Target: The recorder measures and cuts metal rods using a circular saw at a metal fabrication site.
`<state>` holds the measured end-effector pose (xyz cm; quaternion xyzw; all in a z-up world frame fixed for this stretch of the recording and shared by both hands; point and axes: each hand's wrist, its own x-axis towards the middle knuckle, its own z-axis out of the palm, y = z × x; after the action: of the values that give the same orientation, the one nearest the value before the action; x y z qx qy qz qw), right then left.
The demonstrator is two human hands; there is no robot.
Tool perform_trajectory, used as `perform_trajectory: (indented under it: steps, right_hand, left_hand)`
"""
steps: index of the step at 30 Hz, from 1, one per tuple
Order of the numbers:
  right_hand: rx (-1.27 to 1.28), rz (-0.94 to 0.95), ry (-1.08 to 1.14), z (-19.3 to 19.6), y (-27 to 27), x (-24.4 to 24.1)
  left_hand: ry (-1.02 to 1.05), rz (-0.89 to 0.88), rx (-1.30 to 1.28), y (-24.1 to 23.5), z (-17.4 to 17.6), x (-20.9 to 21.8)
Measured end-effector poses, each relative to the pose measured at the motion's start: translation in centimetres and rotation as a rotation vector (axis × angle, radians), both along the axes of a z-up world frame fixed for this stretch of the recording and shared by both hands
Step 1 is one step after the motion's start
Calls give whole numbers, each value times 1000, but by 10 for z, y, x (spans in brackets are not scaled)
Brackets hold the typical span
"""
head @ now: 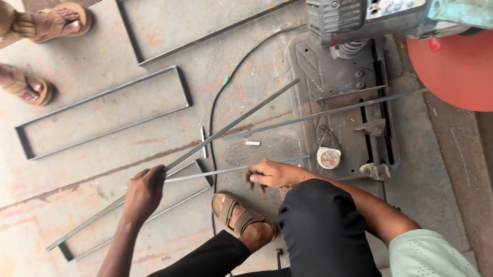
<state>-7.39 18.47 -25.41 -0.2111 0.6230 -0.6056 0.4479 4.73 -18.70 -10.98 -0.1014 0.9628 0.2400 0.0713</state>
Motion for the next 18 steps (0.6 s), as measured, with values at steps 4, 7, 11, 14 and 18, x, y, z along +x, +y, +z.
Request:
perform_trajectory:
  steps: [4,7,11,14,18]
  right_hand:
    - [-79,95,668,38,-6,-31]
    - [24,-4,1294,66,-6,-58]
    - [400,245,1066,32,62,-74]
    - [412,158,1148,20,141,-107]
    - [676,21,984,0,221,-146]
  left_hand:
    - [31,-48,-79,38,5,-7]
    - [-45,-103,-107,84,5,-27]
    - [-105,-178,-29,142,-8,-67]
    - [-299,-219,-64,155,-40,-95]
    - [-65,-237,-98,181,-145,-121]
